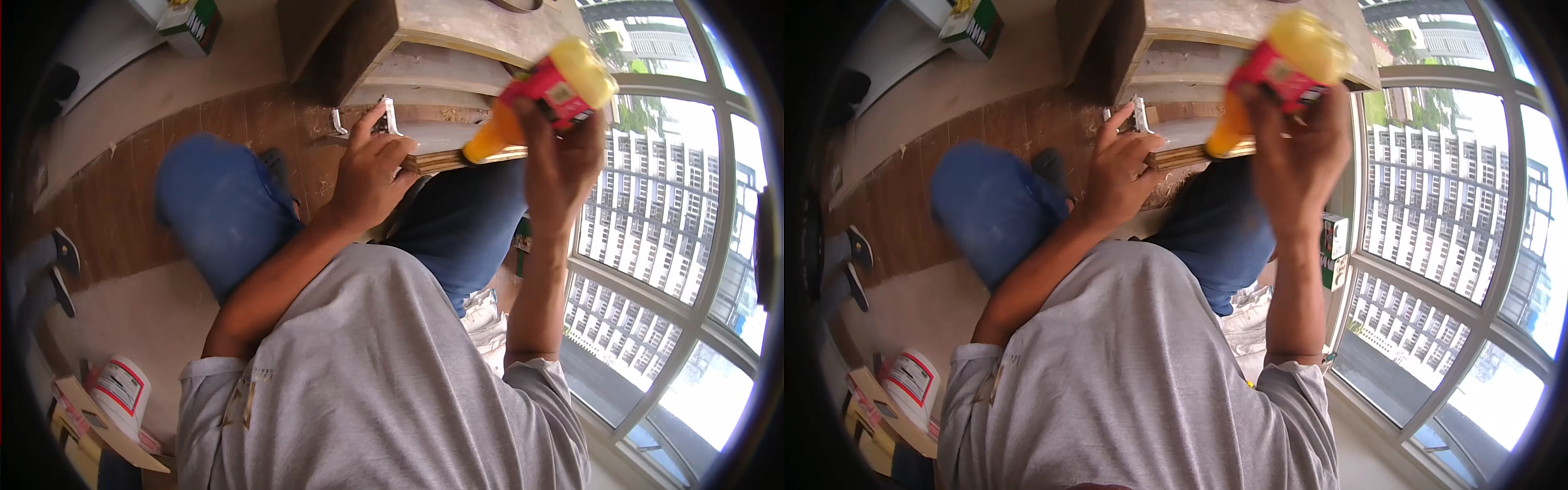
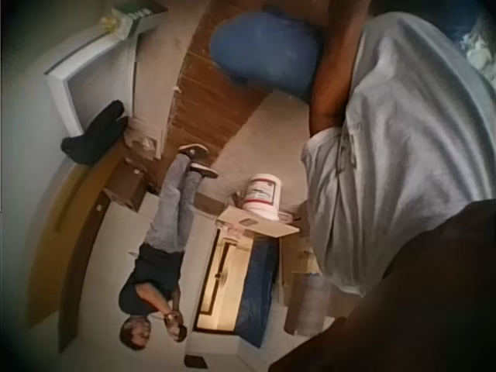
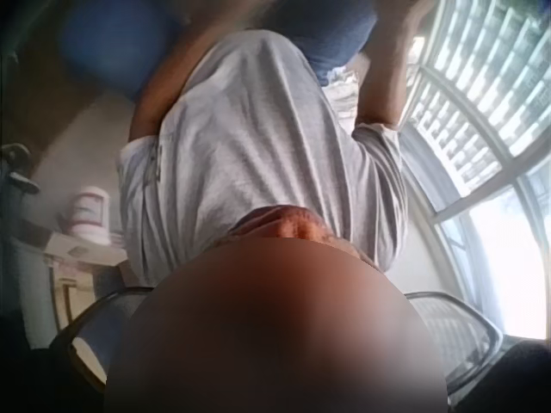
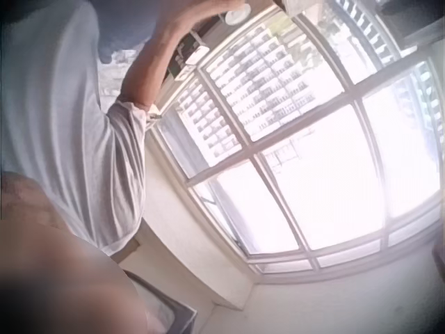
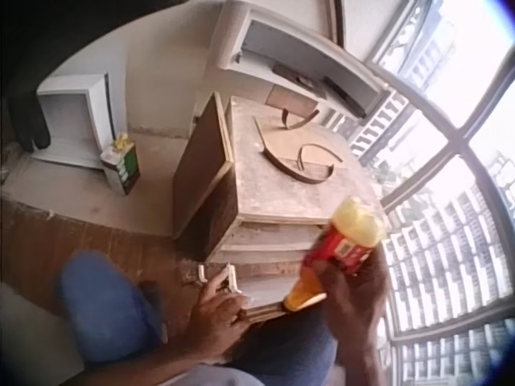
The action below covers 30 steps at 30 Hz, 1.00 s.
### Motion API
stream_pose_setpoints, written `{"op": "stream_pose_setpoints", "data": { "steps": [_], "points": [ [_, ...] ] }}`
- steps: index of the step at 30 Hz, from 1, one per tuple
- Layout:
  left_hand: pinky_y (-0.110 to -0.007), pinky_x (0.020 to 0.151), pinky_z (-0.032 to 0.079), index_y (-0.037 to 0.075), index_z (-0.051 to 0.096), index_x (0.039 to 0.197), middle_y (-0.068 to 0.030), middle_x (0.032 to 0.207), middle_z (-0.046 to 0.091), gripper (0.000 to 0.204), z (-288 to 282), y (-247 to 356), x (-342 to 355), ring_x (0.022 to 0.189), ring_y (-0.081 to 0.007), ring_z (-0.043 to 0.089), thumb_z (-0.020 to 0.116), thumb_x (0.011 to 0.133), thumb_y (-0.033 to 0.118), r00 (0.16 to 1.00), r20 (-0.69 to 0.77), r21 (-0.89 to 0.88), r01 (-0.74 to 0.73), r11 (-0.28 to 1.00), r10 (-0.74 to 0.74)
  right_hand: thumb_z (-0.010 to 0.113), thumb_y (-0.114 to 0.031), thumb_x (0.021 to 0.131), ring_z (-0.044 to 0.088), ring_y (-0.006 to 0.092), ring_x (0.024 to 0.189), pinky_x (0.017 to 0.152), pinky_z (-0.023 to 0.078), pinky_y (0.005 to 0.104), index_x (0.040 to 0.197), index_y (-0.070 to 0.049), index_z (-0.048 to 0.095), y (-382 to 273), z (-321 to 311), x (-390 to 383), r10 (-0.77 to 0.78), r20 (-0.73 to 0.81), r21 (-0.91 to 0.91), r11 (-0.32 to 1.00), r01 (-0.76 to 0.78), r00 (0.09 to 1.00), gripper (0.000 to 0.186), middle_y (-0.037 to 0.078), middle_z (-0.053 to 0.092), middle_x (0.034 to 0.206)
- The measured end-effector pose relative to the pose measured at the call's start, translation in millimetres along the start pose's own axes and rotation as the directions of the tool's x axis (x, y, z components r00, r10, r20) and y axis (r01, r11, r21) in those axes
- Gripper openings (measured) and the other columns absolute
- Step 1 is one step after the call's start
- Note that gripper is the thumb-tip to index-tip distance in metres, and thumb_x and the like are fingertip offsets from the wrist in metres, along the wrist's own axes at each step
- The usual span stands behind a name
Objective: The person applies glue to the edge of a thin wooden strip and then presses it onto the corner of a larger wooden structure.
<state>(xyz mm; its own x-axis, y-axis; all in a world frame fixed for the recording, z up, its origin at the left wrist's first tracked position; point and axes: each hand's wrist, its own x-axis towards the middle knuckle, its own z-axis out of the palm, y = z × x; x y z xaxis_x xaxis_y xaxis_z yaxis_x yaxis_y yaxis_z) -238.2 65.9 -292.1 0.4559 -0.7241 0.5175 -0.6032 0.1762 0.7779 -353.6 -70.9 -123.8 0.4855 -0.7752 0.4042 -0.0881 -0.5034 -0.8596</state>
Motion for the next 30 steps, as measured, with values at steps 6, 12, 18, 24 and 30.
{"op": "stream_pose_setpoints", "data": {
  "steps": [6,12,18,24,30],
  "points": [
    [-0.051,0.113,0.044,0.008,0.069,0.110,-0.0107,0.101,0.075,0.048,-1.2,-1.3,0.0,0.139,-0.0443,0.053,0.090,0.067,0.003,1.000,-0.022,0.016,-0.014,1.000,0.014,0.084,-0.008,0.093,0.071,0.0142,0.096,0.084,0.060,0.0290,0.124,0.001,0.063,0.7,1.0,-1.7,-0.021,-0.028,-0.067,0.998,0.019,0.999,0.039,0.008,0.073,0.107],
    [-0.052,0.113,0.043,0.008,0.067,0.105,-0.0104,0.098,0.074,0.042,-0.8,-3.1,-2.3,0.138,-0.0449,0.053,0.090,0.069,0.005,1.000,-0.023,-0.014,-0.022,1.000,0.021,0.086,-0.009,0.092,0.072,0.0139,0.097,0.082,0.062,0.0300,0.126,0.002,0.062,-21.2,40.2,-12.8,-0.094,0.103,-0.162,0.981,0.110,0.990,0.043,0.010,0.072,0.109],
    [-0.052,0.114,0.042,0.008,0.068,0.106,-0.0104,0.099,0.074,0.042,-0.4,-0.9,-0.3,0.139,-0.0446,0.052,0.090,0.070,0.005,1.000,-0.016,0.011,-0.017,1.000,0.018,0.083,-0.007,0.093,0.072,0.0163,0.101,0.083,0.064,0.0304,0.127,0.002,0.062,-10.2,3.9,0.6,0.027,-0.010,-0.140,0.990,-0.028,1.000,0.041,0.011,0.073,0.110],
    [-0.052,0.113,0.044,0.006,0.069,0.106,-0.0122,0.098,0.076,0.042,0.8,-6.4,-3.4,0.136,-0.0458,0.056,0.090,0.069,0.004,0.998,-0.022,0.021,-0.053,0.998,0.054,0.087,-0.013,0.090,0.071,0.0135,0.095,0.078,0.064,0.0319,0.124,0.001,0.064,-25.0,45.3,-14.9,-0.103,0.070,-0.177,0.978,0.114,0.992,0.044,0.009,0.072,0.110],
    [-0.051,0.112,0.047,0.005,0.073,0.108,-0.0138,0.100,0.076,0.043,-4.8,2.5,4.0,0.136,-0.0459,0.057,0.090,0.069,0.002,1.000,-0.015,0.019,0.004,1.000,-0.004,0.087,-0.015,0.090,0.070,0.0126,0.088,0.078,0.059,0.0282,0.112,0.002,0.067,12.3,-37.3,23.7,-0.025,-0.150,-0.429,0.902,-0.042,0.988,0.034,0.009,0.075,0.097]
  ]
}}
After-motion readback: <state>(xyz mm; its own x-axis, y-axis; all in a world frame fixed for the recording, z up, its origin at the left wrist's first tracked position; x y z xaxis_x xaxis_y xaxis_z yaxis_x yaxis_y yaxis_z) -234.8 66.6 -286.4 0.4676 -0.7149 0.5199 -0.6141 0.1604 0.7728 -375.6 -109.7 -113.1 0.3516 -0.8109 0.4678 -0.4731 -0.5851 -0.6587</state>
